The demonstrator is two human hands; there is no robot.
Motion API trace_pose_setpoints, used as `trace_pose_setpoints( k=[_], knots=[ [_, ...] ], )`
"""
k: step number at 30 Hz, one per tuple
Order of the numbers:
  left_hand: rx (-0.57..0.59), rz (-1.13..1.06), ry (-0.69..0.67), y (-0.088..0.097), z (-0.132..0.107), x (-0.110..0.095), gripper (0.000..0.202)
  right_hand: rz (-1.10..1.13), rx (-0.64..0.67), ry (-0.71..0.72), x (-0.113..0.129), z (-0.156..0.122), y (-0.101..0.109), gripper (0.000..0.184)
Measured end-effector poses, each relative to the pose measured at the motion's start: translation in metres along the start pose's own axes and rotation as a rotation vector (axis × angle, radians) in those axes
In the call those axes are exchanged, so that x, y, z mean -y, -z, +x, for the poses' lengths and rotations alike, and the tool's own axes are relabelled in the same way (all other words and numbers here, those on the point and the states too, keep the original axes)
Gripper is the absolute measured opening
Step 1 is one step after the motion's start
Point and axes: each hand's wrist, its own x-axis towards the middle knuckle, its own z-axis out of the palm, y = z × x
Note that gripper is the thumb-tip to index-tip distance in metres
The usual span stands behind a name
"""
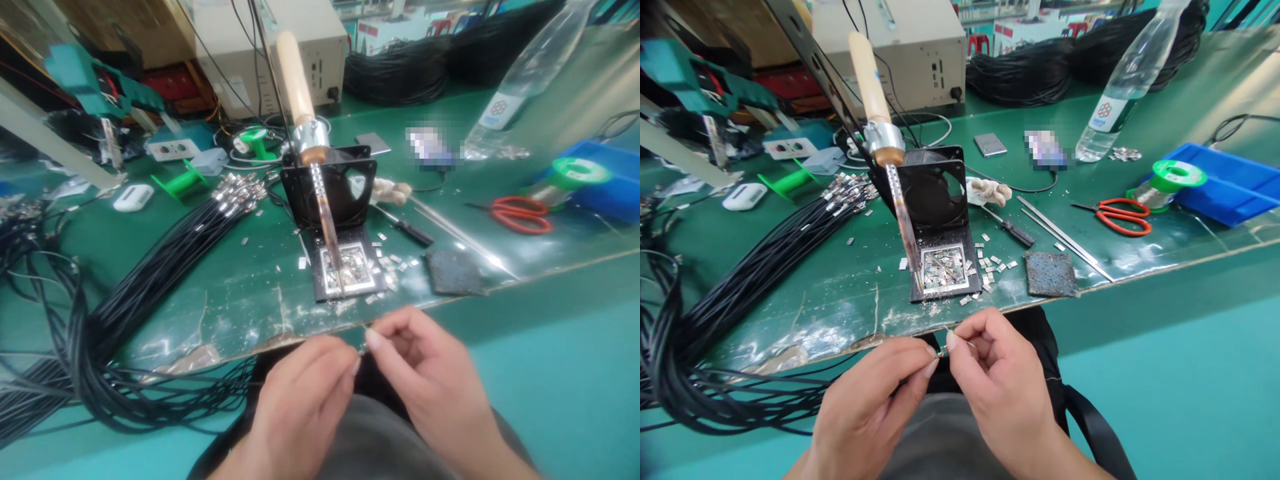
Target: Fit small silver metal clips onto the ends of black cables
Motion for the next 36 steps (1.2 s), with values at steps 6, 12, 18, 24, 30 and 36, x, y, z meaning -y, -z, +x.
trace_pose_setpoints(
  k=[6, 12, 18, 24, 30, 36],
  knots=[
    [-0.023, -0.085, 0.129, -0.001, -0.001, -0.001, 0.017, 0.010, 0.043, -0.023, 0.006, 0.003, 0.003, 0.022],
    [0.011, -0.119, 0.213, 0.001, 0.000, -0.003, 0.014, -0.115, 0.107, 0.163, 0.009, 0.005, 0.020, 0.021],
    [0.059, -0.147, 0.214, 0.002, -0.002, -0.002, 0.017, -0.329, 0.388, 0.466, 0.013, 0.016, 0.036, 0.017],
    [0.088, -0.192, 0.183, 0.001, -0.006, 0.001, 0.021, -0.461, 0.513, 0.602, 0.012, 0.020, 0.041, 0.024],
    [0.103, -0.206, 0.184, 0.001, -0.010, 0.002, 0.024, -0.626, 0.544, 0.696, 0.008, 0.019, 0.042, 0.028],
    [0.110, -0.191, 0.210, 0.001, -0.009, 0.001, 0.026, -0.786, 0.600, 0.840, 0.009, 0.020, 0.048, 0.037]
  ],
)
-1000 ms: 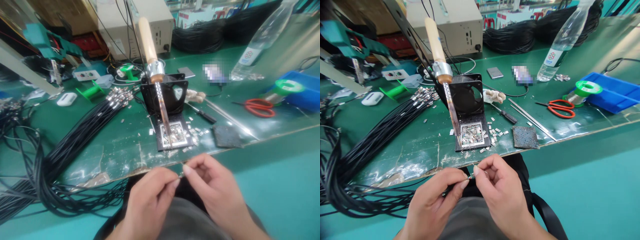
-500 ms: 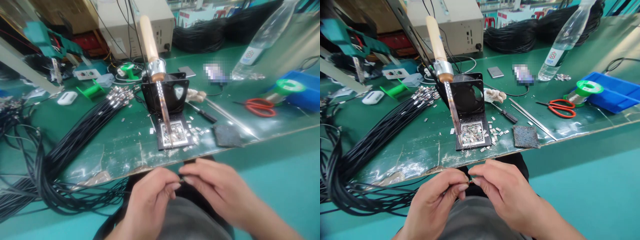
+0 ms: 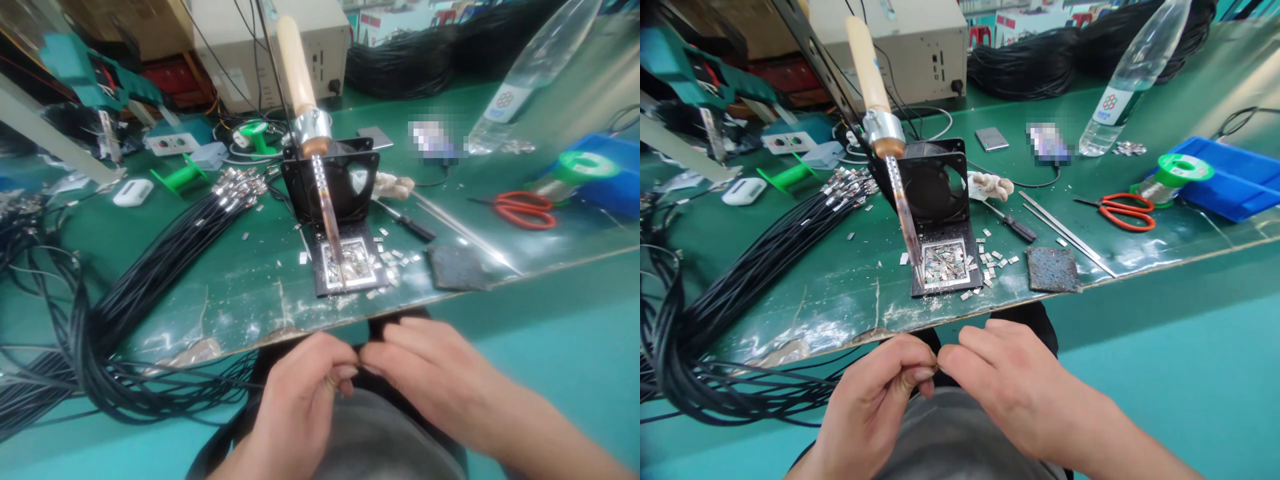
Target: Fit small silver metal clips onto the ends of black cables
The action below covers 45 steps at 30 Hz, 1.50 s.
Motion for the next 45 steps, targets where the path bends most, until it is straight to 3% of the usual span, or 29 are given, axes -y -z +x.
trace_pose_setpoints(
  k=[7, 11, 13, 16, 18, 20, 24, 33, 45],
  knots=[
    [-0.010, 0.019, 0.024, -0.002, 0.000, -0.001, 0.024, -0.135, -0.056, 0.140, 0.000, 0.003, 0.002, 0.044],
    [-0.022, 0.030, 0.027, -0.002, 0.000, -0.002, 0.023, -0.091, -0.125, 0.106, 0.001, 0.002, -0.003, 0.044],
    [-0.038, 0.026, 0.027, -0.001, 0.001, -0.003, 0.022, 0.056, -0.207, -0.056, 0.002, -0.001, -0.007, 0.034],
    [-0.076, 0.010, 0.052, 0.000, 0.003, -0.005, 0.022, 0.391, -0.353, -0.520, 0.007, -0.005, -0.015, 0.022],
    [-0.100, 0.000, 0.070, 0.000, 0.004, -0.006, 0.022, 0.635, -0.361, -0.775, 0.012, -0.005, -0.018, 0.028],
    [-0.115, -0.009, 0.073, 0.000, 0.005, -0.006, 0.023, 0.843, -0.300, -0.876, 0.016, -0.003, -0.021, 0.037],
    [-0.131, -0.025, 0.084, -0.002, 0.004, -0.005, 0.022, 1.029, -0.250, -0.893, 0.024, 0.003, -0.025, 0.040],
    [-0.134, -0.278, 0.373, -0.001, 0.005, -0.010, 0.007, 0.995, -0.317, -0.928, 0.027, 0.013, -0.027, 0.037],
    [-0.077, -0.357, 0.487, -0.002, 0.007, -0.010, 0.004, 0.931, -0.264, -0.934, 0.026, 0.018, -0.022, 0.038]
  ],
)
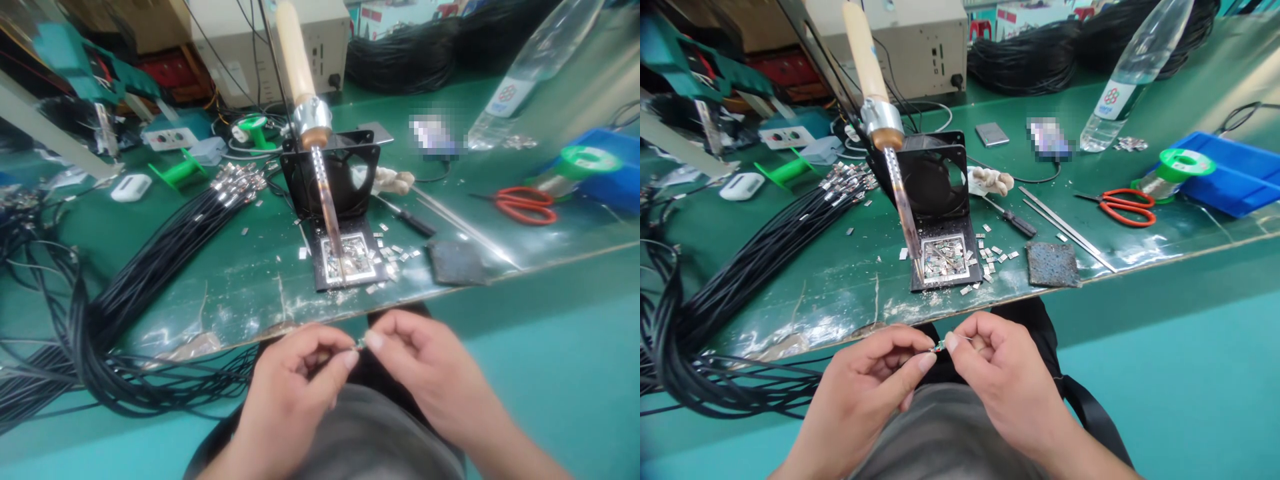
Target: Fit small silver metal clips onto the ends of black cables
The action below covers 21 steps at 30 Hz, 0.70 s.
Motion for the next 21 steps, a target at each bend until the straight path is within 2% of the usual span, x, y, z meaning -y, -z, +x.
trace_pose_setpoints(
  k=[7, 15, 18, 21],
  knots=[
    [-0.010, 0.048, 0.027, 0.000, 0.002, -0.008, 0.008, 0.026, -0.001, 0.018, -0.003, 0.000, 0.000, 0.037],
    [0.015, 0.045, 0.052, 0.002, 0.005, -0.009, 0.013, -0.022, -0.008, -0.053, 0.007, -0.003, 0.002, 0.036],
    [0.035, 0.017, 0.102, 0.002, 0.005, -0.010, 0.016, 0.007, -0.005, -0.013, 0.003, -0.001, 0.001, 0.036],
    [0.042, -0.015, 0.218, 0.002, 0.007, -0.014, 0.020, 0.033, -0.003, 0.031, -0.002, 0.002, 0.001, 0.035]
  ],
)
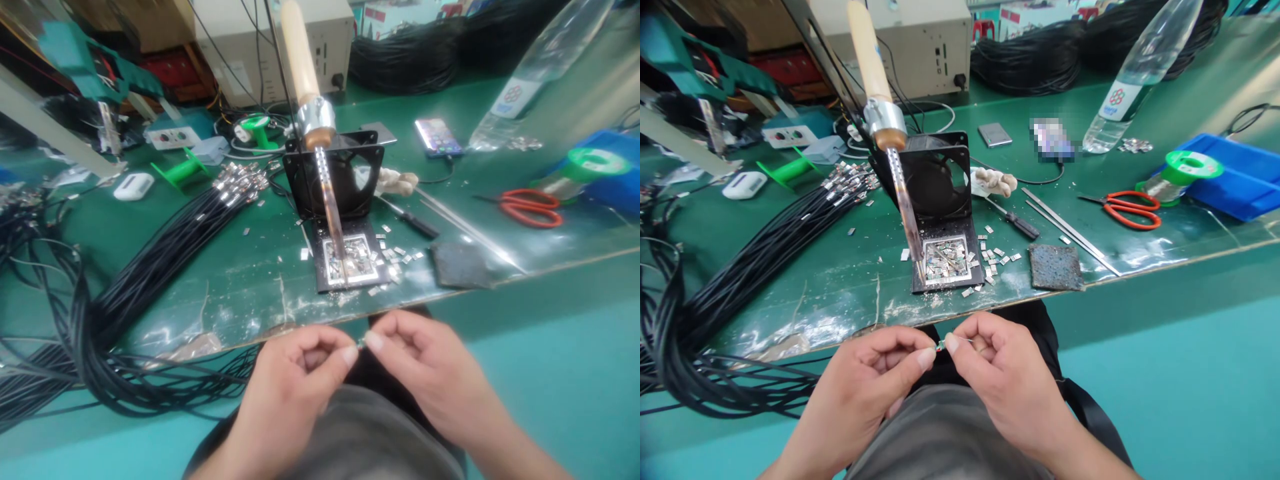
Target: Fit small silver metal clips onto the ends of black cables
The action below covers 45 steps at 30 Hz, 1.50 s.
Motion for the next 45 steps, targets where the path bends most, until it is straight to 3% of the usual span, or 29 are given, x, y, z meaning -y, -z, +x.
trace_pose_setpoints(
  k=[3, 12, 30, 45],
  knots=[
    [0.017, -0.013, 0.093, 0.000, 0.000, -0.004, 0.023, 0.010, -0.006, 0.016, -0.003, 0.002, 0.000, 0.033],
    [0.009, 0.016, 0.113, 0.000, 0.000, -0.006, 0.022, 0.046, 0.017, 0.030, -0.001, 0.003, 0.000, 0.030],
    [0.075, -0.254, 0.066, 0.002, 0.009, -0.001, 0.017, 0.021, 0.090, -0.008, -0.001, 0.004, 0.004, 0.033],
    [0.081, -0.290, 0.050, 0.003, 0.009, 0.001, 0.016, 0.045, 0.106, -0.033, 0.001, 0.004, 0.004, 0.033]
  ],
)
